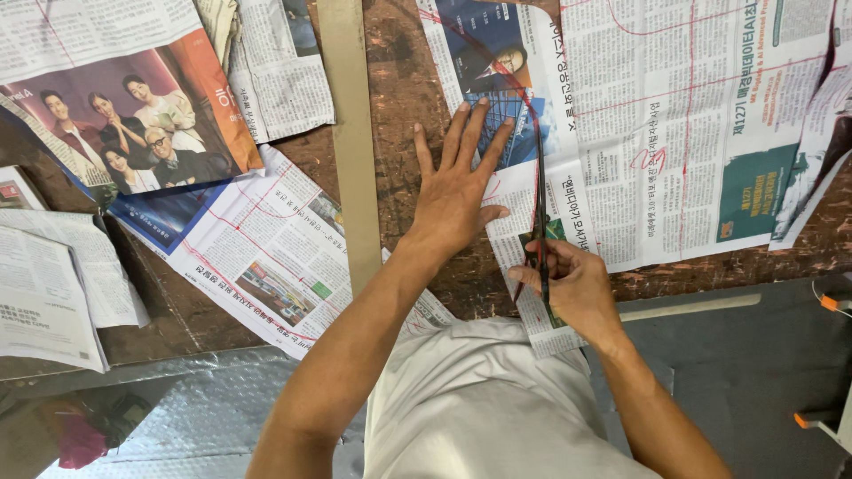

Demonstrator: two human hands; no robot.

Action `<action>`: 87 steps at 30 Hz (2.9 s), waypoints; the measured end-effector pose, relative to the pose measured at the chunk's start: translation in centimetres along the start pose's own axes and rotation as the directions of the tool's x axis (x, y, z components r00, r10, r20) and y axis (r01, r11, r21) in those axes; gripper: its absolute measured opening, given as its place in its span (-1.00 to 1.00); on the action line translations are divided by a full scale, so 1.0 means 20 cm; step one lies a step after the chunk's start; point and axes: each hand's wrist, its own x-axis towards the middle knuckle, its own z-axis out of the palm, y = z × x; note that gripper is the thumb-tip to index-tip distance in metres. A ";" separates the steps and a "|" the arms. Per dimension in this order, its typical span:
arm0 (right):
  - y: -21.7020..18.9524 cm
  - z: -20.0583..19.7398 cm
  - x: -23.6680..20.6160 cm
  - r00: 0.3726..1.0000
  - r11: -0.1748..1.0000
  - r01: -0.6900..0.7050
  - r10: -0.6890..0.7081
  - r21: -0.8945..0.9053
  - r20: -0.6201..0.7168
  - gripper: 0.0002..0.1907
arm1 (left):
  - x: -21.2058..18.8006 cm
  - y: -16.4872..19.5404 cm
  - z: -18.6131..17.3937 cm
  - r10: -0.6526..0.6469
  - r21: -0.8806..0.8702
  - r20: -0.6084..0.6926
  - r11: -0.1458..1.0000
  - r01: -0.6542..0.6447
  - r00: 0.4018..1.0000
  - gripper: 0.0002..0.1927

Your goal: The person cuts a marked newspaper sheet with scissors, folds and aligns the cut strips on the workbench, then traces curved lines onto the paper with a red pencil using a round metal object as a guide, and continues cutting along the marks.

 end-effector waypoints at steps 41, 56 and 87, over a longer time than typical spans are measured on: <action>-0.26 -0.16 0.25 0.987 0.980 -0.004 0.036 -0.200 0.154 -0.62 | 0.03 -0.13 -0.06 -0.049 -0.055 0.009 0.997 0.049 0.999 0.34; -0.35 -0.21 0.30 0.976 0.939 0.087 -0.012 -0.333 0.219 -0.56 | -0.03 -0.16 -0.05 -0.044 -0.063 0.016 0.997 0.045 0.999 0.33; -0.57 -0.20 0.41 0.948 0.864 0.103 0.065 -0.494 0.313 -0.55 | 0.24 -0.50 -0.38 -0.058 0.032 -0.166 0.997 0.064 0.984 0.44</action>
